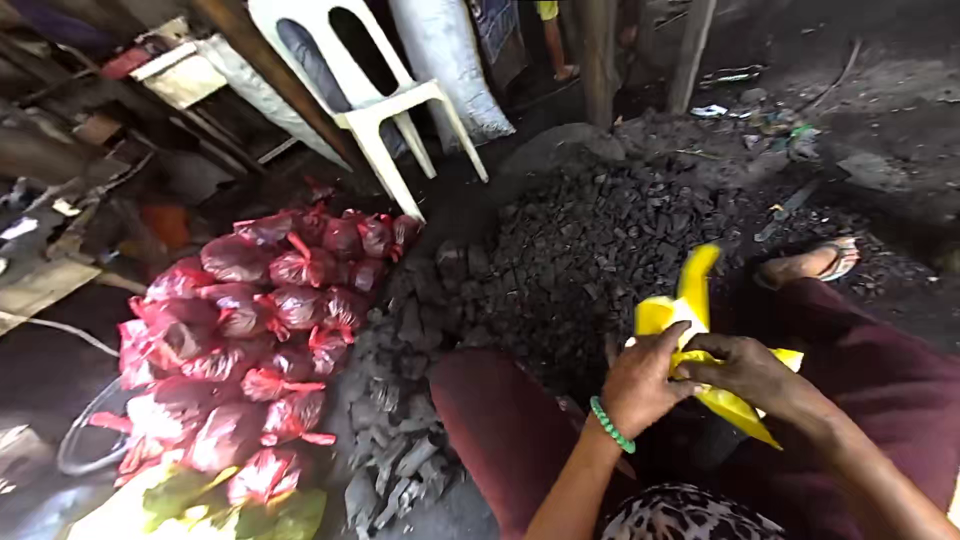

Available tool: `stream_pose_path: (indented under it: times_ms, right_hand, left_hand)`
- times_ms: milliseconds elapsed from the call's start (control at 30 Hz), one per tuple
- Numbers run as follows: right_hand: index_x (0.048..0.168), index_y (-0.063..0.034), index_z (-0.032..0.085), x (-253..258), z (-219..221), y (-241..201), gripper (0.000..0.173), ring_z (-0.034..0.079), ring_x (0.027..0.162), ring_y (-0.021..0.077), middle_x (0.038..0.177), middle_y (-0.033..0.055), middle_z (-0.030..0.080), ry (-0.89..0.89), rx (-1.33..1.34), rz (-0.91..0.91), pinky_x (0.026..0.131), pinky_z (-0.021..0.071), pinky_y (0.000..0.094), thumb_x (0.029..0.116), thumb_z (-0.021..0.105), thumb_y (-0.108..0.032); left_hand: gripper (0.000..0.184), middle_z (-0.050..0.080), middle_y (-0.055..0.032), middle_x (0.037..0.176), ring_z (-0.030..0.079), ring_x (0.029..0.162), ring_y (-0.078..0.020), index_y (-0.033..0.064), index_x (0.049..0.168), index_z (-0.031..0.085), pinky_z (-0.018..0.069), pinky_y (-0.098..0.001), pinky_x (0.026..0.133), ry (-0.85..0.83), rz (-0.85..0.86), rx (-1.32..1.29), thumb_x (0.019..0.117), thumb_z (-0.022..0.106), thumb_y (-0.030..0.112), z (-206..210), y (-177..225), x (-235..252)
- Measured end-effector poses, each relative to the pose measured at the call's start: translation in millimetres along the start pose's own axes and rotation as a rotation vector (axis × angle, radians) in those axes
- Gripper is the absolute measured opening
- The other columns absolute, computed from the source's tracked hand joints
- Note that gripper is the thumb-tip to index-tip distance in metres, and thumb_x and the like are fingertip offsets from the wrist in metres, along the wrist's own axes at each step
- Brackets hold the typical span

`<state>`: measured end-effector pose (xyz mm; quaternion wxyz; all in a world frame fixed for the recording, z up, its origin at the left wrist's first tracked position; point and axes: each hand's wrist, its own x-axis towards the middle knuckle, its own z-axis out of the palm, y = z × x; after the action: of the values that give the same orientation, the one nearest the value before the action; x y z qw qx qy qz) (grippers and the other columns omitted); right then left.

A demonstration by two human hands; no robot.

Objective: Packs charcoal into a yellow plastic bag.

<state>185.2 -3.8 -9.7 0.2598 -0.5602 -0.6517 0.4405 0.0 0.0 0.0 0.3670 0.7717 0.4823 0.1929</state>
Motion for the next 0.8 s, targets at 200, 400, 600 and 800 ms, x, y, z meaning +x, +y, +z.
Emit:
stream_pose_path:
  times_ms: [200, 400, 600, 800]
  right_hand:
    - [0.086, -0.0079, 0.069, 0, -7, 4, 0.008, 0.056, 0.052, 0.0031, 0.067, -0.0023, 0.065, 0.080, 0.575, -0.046, 0.050, 0.0487, 0.0190, 0.0869, 0.067, 0.000]
    - [0.125, -0.0117, 0.055, 17, 11, 33, 0.028, 0.070, 0.097, 0.0144, 0.110, 0.0013, 0.068, 0.615, 0.993, 0.133, 0.085, 0.0608, 0.0356, 0.1075, 0.046, -0.032]
    - [0.136, -0.0104, 0.054, -5, 66, 54, 0.083, 0.072, 0.102, 0.0208, 0.114, 0.0051, 0.072, 0.250, 1.096, 0.295, 0.082, 0.0614, 0.0430, 0.0968, 0.027, -0.078]
    - [0.127, -0.0032, 0.056, 3, 86, 42, 0.053, 0.071, 0.097, 0.0149, 0.106, 0.0069, 0.071, 0.127, 1.091, 0.289, 0.085, 0.0609, 0.0329, 0.0916, 0.068, -0.041]
  left_hand:
    - [0.021, 0.072, -0.0179, 0.101, 0.069, 0.096, -0.0297, -0.0016, 0.108, 0.072, 0.0535, -0.0516, 0.090, -0.067, -0.219, -0.102, 0.0966, 0.070, 0.016, -18, -24, -14]
    - [0.023, 0.071, -0.0074, 0.104, 0.070, 0.091, -0.0148, 0.0036, 0.123, 0.062, 0.0597, -0.0338, 0.081, 0.429, -0.337, -1.166, 0.1009, 0.056, 0.003, -15, -29, -16]
    - [0.022, 0.069, -0.0096, 0.113, 0.069, 0.105, -0.0237, 0.0133, 0.123, 0.058, 0.0595, -0.0428, 0.088, 0.725, -0.406, -1.769, 0.1091, 0.044, 0.023, -18, -44, -5]
    - [0.028, 0.063, -0.0148, 0.117, 0.066, 0.105, -0.0273, 0.0081, 0.133, 0.050, 0.0578, -0.0452, 0.086, 0.829, -0.719, -1.654, 0.1086, 0.045, 0.022, 2, -61, -8]
